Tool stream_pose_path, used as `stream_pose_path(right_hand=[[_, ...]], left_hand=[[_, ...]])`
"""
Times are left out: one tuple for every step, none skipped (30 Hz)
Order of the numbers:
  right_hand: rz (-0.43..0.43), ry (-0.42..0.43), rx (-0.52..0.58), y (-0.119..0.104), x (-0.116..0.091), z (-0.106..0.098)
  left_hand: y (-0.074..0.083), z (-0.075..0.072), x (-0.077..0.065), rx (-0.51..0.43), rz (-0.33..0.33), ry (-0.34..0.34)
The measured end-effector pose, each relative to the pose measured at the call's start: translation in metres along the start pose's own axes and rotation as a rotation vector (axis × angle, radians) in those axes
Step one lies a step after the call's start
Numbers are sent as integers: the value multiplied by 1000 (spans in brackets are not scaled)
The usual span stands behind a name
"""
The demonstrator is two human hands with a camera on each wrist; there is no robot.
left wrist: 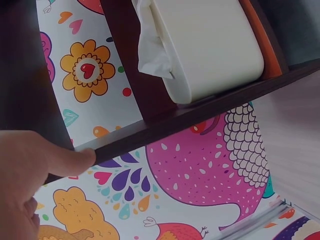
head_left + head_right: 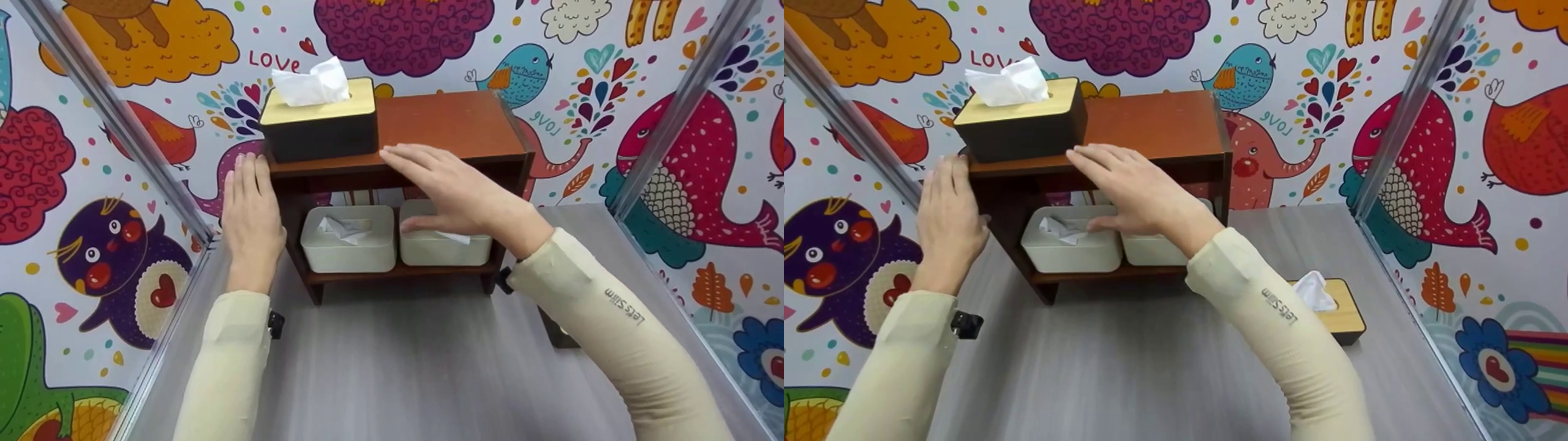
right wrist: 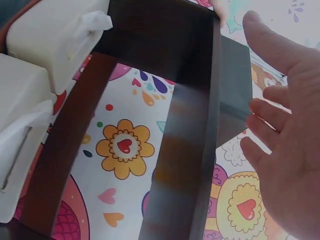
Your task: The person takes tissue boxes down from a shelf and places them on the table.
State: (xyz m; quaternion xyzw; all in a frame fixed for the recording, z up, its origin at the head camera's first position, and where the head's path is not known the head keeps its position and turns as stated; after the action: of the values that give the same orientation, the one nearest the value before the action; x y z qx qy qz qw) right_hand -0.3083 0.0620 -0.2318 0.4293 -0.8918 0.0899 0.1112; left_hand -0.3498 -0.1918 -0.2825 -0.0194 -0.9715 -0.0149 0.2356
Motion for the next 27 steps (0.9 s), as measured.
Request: stream_pose_path(right_hand=[[14, 7, 13, 2, 2, -2], [31, 11, 26, 4, 4, -4], [53, 13, 40, 7, 6, -5], [70, 16, 54, 9, 9, -6], [85, 18, 65, 11, 11, -6], [94, 22, 71, 13, 14, -7], [102, 26, 72, 14, 17, -7], [111, 27, 69, 16, 19, -8], [122, 28, 64, 17, 22, -8], [129, 32, 56, 19, 24, -9], [143, 32, 52, 21, 26, -10], [161, 29, 49, 24, 28, -10], [180, 25, 48, 26, 30, -11], [199, 19, 44, 28, 32, -12], [215, 13, 40, 30, 34, -12], [227, 7, 37, 32, 37, -13], [237, 0, 35, 34, 40, -13], [241, -3, 31, 34, 44, -14], [243, -7, 28, 35, 47, -15], [244, -13, 24, 35, 50, -16], [246, -21, 18, 36, 53, -16], [246, -27, 9, 36, 56, -16], [246, -33, 2, 36, 59, -16], [248, -42, -7, 36, 61, -16], [251, -49, -17, 36, 63, -16], [253, -55, -25, 36, 66, -16], [256, -58, -33, 36, 68, -16]], left_hand=[[1, 1, 0, 1, 1, -4], [2, 1, 1, 0, 1, -9], [2, 2, 1, -3, 2, -9], [2, 2, 0, -5, 4, -10], [2, 2, 0, -7, 4, -9], [1, 2, 0, -10, 6, -3], [1, 1, -1, -11, 5, 1], [0, 1, -1, -11, 5, 5], [-1, 1, -1, -12, 3, 8], [-1, 1, -1, -9, 2, 8], [-1, 1, -1, -8, 2, 10], [0, 1, 0, -9, 4, 12], [-1, 1, 0, -9, 3, 10], [0, 1, 0, -10, 6, 9], [0, 2, 1, -13, 7, 9], [0, 2, 1, -11, 8, 8], [0, 2, 1, -8, 7, 7], [-1, 2, 1, -5, 5, 7], [-1, 2, 1, -2, 3, 4], [-1, 1, 1, 1, 0, 1], [-2, 1, 1, 4, -3, -1], [-2, 1, 0, 6, -5, -4], [-2, 1, 0, 7, -5, -6], [-2, 1, 0, 6, -5, -8], [-2, 0, -1, 7, -4, -9], [-1, 0, -1, 7, -4, -11], [-1, 0, -1, 8, -4, -10]])
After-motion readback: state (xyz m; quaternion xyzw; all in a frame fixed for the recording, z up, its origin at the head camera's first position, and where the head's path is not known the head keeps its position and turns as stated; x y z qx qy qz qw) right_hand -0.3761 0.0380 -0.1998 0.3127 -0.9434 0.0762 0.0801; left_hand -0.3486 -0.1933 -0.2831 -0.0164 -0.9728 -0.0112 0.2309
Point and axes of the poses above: each hand's wrist, its own x-axis towards the middle knuckle, its own z-axis out of the palm, y = z × x, the point moved 8 cm from there along x, towards the middle knuckle, and after that the axes turned 3 degrees about -y, right-handed, at the moved point
